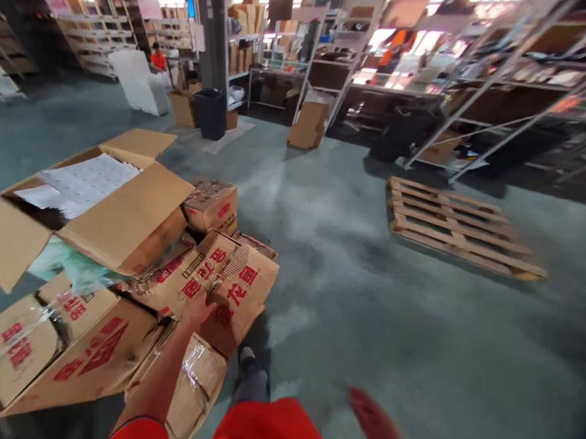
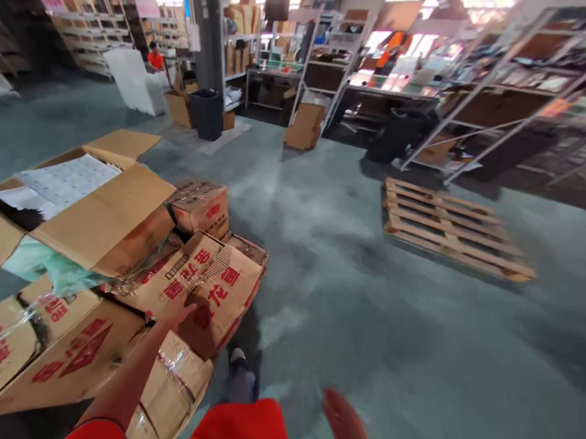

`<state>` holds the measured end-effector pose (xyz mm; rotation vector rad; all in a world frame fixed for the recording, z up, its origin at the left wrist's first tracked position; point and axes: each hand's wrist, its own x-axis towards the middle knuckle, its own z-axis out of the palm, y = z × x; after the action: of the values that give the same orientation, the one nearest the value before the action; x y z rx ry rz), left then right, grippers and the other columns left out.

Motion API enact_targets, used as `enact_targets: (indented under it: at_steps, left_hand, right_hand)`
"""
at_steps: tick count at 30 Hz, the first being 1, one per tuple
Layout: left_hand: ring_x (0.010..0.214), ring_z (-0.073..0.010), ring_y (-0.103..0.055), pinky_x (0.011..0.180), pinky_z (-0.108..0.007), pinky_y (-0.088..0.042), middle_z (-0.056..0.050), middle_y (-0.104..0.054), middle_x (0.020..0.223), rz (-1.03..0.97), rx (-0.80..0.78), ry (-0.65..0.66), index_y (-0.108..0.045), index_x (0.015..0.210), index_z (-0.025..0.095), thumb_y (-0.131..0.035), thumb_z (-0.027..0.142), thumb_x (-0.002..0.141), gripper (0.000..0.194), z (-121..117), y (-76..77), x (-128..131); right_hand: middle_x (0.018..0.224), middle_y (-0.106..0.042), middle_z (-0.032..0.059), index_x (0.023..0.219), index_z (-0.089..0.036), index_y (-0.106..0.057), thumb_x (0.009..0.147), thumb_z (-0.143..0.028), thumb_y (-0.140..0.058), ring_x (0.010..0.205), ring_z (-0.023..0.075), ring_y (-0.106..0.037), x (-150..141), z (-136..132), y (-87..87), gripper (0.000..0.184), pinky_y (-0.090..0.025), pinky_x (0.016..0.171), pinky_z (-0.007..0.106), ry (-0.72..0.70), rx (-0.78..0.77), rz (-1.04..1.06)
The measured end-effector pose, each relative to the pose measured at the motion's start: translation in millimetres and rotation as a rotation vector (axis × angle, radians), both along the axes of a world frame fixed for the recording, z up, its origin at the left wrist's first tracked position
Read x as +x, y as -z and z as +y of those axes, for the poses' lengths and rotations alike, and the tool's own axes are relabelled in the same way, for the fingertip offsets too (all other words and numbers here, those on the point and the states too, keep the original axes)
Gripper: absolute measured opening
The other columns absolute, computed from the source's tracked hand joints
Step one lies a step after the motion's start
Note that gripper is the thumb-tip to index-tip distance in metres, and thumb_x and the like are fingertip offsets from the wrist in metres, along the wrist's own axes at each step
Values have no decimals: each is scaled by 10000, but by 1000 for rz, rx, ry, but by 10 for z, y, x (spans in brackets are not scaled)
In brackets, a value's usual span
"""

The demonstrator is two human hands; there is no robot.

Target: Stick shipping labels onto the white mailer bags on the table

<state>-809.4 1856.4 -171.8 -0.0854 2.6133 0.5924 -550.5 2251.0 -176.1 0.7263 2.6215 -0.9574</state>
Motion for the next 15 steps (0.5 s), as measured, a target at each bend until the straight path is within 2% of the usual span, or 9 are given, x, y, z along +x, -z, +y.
enact_targets:
  at_steps: [2, 3, 6, 8, 11, 13, 15]
  left_hand:
    - [1146, -248, -594, 972, -425, -462, -142, -628, 1249, -51, -27, -11, -562, 1235, 125, -587, 285, 902, 371, 59, -4, 36]
    - [1161, -256, -589, 971, -406, -456, -158, -626, 1256, -73, -41, -22, -531, 1278, 122, -568, 275, 906, 404, 83, -22, 55]
    - [1130, -268, -614, 926, -353, -459, -162, -661, 1205, -121, -59, -58, -512, 1303, 141, -542, 283, 898, 430, 132, -118, 115]
    - [1074, -271, -640, 877, -336, -469, -142, -687, 1149, -134, -51, -89, -554, 1241, 160, -546, 302, 884, 385, 157, -192, 158]
    - [1015, -278, -657, 820, -332, -472, -127, -707, 1079, -144, -43, -156, -601, 1135, 178, -544, 307, 870, 300, 198, -273, 213]
    - [993, -281, -663, 795, -331, -473, -126, -713, 1056, -161, -38, -197, -615, 1097, 186, -549, 296, 858, 271, 226, -294, 232]
    - [977, -284, -669, 774, -330, -476, -130, -716, 1051, -178, -30, -224, -622, 1085, 189, -556, 297, 851, 266, 250, -285, 233]
  right_hand:
    - [1009, -725, 70, 926, -365, -673, 758, -548, -429, 929, 328, -695, -560, -240, 21, 349, -576, 852, 469, -163, -176, 39]
    - [1051, -716, 81, 987, -320, -670, 783, -479, -416, 970, 308, -686, -868, -447, 3, 364, -563, 891, 443, -284, -183, 56]
    - [1144, -670, 105, 1191, -238, -600, 839, -248, -419, 1060, 250, -642, -1767, -1156, -198, 395, -526, 941, 385, -646, -74, 148]
    - [1255, -599, 119, 1262, -220, -550, 869, -188, -452, 1149, 247, -577, -2260, -1559, -373, 406, -489, 977, 386, -840, 60, 264]
    - [1349, -507, 153, 1327, -209, -491, 896, -232, -544, 1219, 284, -486, -2798, -1970, -488, 435, -432, 998, 441, -1087, 258, 389]
    - [1310, -530, 155, 1283, -198, -521, 902, -278, -574, 1202, 297, -471, -3048, -2119, -444, 394, -390, 999, 470, -1241, 341, 427]
    - [1162, -612, 125, 1155, -184, -590, 923, -285, -551, 1116, 272, -510, -3228, -2190, -359, 255, -367, 978, 453, -1394, 373, 421]
